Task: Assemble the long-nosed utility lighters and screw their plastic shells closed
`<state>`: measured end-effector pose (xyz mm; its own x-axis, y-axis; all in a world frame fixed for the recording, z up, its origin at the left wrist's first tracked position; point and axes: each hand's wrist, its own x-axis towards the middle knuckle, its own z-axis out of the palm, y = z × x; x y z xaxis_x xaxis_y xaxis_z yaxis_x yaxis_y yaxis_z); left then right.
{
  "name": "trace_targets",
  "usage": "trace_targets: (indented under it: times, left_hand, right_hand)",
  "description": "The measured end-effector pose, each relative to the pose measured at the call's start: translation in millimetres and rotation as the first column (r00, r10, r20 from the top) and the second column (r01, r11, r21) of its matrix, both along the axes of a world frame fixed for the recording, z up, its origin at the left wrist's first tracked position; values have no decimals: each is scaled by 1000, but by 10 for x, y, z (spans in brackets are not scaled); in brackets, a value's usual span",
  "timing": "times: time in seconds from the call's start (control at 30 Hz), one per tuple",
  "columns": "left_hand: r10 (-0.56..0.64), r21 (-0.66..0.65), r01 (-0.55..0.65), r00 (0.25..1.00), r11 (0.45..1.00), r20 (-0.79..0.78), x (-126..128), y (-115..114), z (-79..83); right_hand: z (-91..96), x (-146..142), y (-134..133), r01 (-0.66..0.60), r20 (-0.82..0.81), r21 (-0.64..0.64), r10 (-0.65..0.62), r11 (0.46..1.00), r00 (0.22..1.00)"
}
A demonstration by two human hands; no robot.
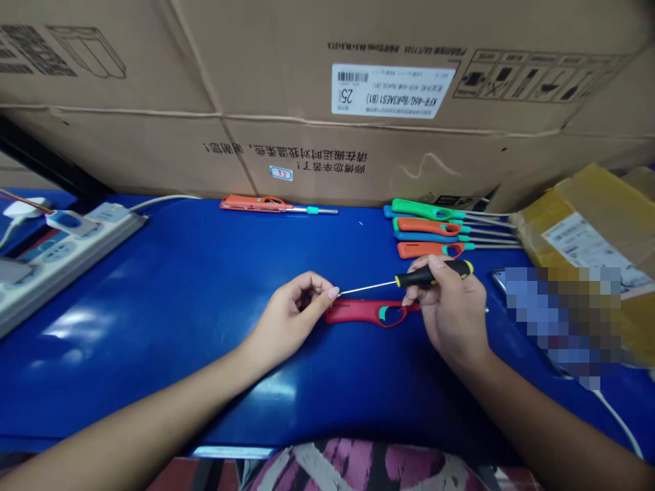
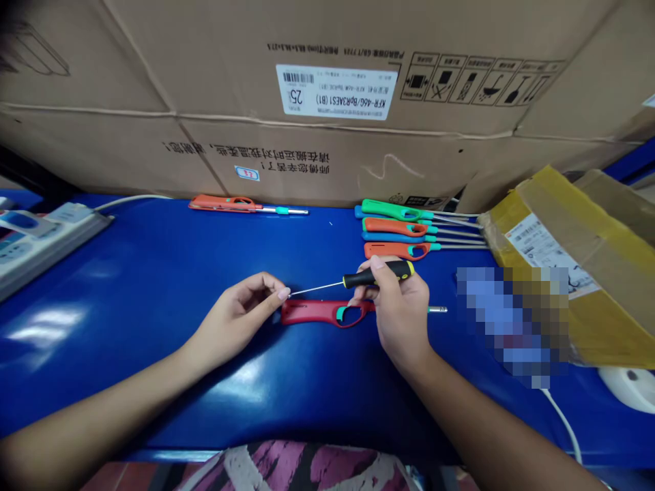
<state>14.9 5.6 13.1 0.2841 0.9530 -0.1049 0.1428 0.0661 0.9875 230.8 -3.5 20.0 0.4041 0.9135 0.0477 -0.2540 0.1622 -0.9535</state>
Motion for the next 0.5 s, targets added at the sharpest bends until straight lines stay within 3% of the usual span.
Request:
trace_targets:
  times: [0.5]
  left_hand:
    - [22,11,-22,1000,1000,-7,20,6,-34]
  right_hand:
    - [-16,56,-96,-77,171,112,57,991,984]
